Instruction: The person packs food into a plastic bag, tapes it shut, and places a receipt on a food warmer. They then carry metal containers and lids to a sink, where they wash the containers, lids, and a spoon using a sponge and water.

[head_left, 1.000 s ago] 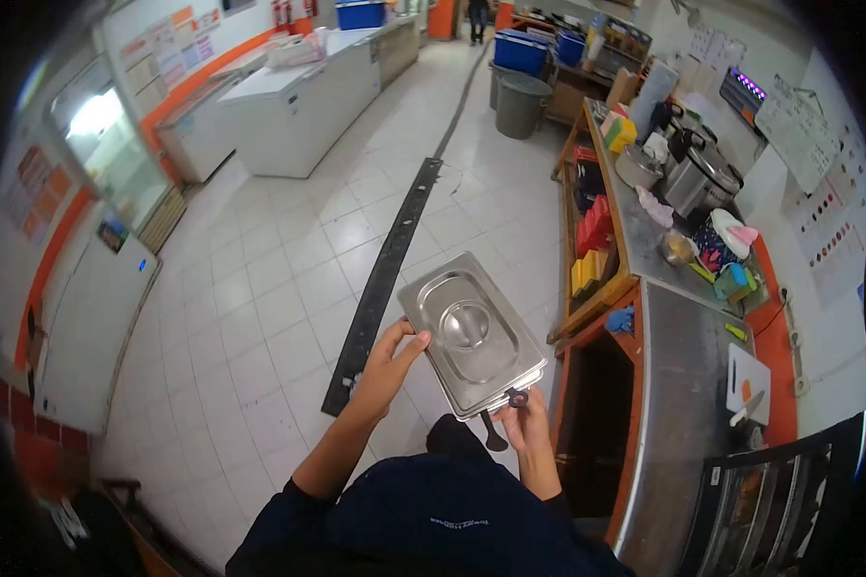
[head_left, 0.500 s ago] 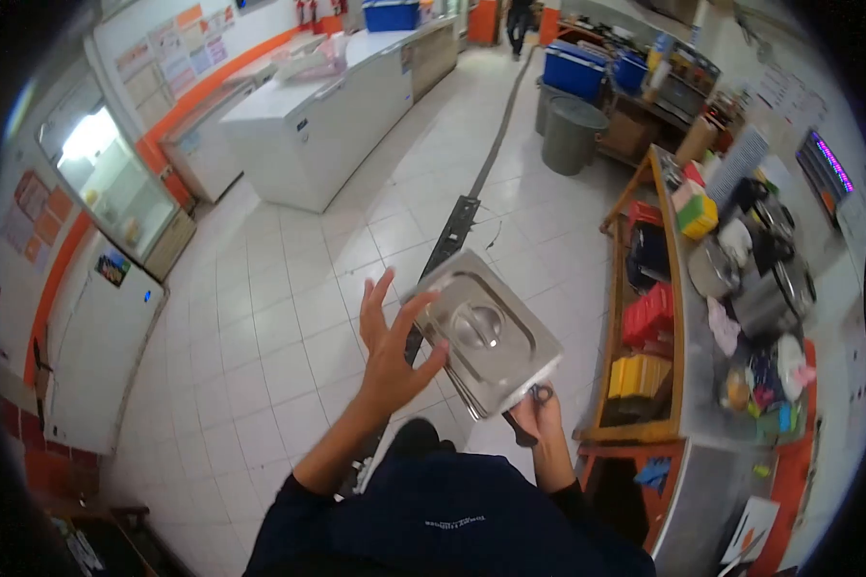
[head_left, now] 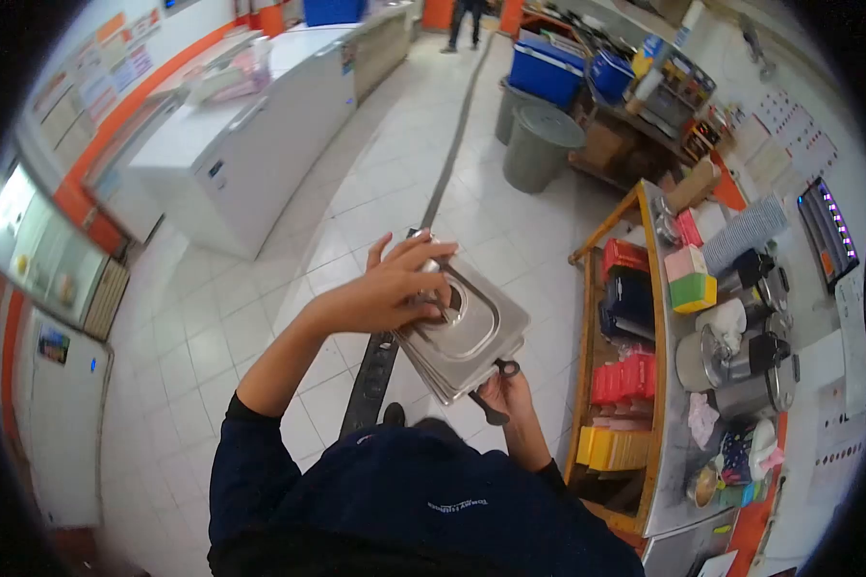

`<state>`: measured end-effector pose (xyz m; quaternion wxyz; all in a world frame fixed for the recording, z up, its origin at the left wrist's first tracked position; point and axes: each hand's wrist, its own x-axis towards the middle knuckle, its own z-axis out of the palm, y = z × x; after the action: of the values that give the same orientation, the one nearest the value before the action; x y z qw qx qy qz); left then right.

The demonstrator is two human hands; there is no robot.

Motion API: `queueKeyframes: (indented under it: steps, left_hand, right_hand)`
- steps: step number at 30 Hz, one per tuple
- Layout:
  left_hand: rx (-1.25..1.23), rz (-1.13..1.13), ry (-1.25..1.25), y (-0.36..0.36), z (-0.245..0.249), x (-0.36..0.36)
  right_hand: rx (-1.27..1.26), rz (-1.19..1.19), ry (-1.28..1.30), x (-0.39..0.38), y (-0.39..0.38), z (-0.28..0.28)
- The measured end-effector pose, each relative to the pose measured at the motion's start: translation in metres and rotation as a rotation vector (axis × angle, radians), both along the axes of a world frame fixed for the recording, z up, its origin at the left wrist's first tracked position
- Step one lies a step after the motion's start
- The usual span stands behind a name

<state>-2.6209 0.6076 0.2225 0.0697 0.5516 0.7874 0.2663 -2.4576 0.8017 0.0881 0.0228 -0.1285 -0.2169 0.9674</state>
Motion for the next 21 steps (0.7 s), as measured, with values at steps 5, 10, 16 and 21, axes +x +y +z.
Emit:
queueKeyframes:
  steps: [5, 10, 16, 21]
  left_hand:
    - [0.173, -0.227, -0.231, 0.086, 0.009, -0.145]
    - [0.224, -0.354, -0.428, 0.166, 0.003, -0.29]
    - [0.285, -0.349, -0.48, 0.239, 0.018, -0.454]
    - [0.299, -0.198, -0.505, 0.273, 0.024, -0.57]
  right_hand:
    - [0.02, -0.133, 0.087, -0.105, 0.068, 0.003]
    - [0.115, -0.192, 0.126, -0.23, 0.143, 0.004]
    - [0.267, -0.142, 0.14, -0.402, 0.235, 0.022]
    - [0.23, -0.002, 0.122, -0.543, 0.297, 0.022]
